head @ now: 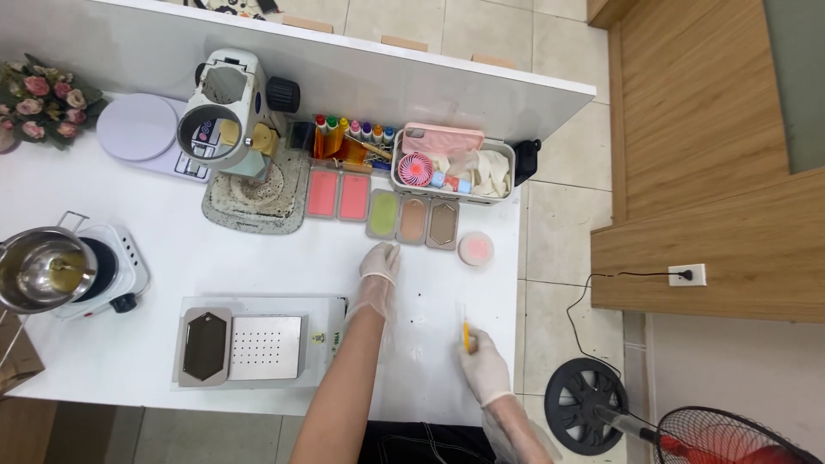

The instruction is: Preparing and cleaning wax molds using a scraper and heat gun.

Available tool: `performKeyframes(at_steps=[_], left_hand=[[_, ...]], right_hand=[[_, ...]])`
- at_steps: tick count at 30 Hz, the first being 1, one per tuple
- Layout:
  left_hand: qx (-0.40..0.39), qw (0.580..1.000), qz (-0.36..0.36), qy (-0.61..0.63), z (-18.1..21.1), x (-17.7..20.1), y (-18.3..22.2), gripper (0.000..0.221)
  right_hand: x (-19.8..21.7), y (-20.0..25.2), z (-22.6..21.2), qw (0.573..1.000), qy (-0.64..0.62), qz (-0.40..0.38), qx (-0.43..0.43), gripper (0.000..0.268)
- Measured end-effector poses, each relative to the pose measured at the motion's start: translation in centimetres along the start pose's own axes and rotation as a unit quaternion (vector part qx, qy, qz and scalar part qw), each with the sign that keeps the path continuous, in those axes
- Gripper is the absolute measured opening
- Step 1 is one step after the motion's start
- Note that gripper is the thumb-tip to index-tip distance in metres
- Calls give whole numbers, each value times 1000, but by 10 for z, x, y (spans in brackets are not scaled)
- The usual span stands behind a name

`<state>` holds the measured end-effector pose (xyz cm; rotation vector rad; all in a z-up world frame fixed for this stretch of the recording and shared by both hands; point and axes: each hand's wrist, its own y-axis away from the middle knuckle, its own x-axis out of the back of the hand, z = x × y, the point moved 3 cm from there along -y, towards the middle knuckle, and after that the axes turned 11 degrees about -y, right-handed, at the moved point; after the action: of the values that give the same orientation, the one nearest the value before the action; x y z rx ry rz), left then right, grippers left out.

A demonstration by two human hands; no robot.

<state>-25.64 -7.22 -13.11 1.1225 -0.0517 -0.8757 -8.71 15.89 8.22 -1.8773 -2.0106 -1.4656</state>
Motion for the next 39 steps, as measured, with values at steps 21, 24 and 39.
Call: performKeyframes(at_steps=[21, 24, 39], left_hand=[[-81, 970, 223, -62, 24, -35, 31, 26], [-87, 974, 205, -53, 29, -36, 37, 30], [-51, 993, 22, -104, -4, 22, 38, 18]], right_hand=[[-3, 11, -46, 996, -34, 13, -78, 48], [-5, 10, -51, 997, -30, -2, -77, 48], [-5, 15, -63, 997, -37, -32, -63, 46]])
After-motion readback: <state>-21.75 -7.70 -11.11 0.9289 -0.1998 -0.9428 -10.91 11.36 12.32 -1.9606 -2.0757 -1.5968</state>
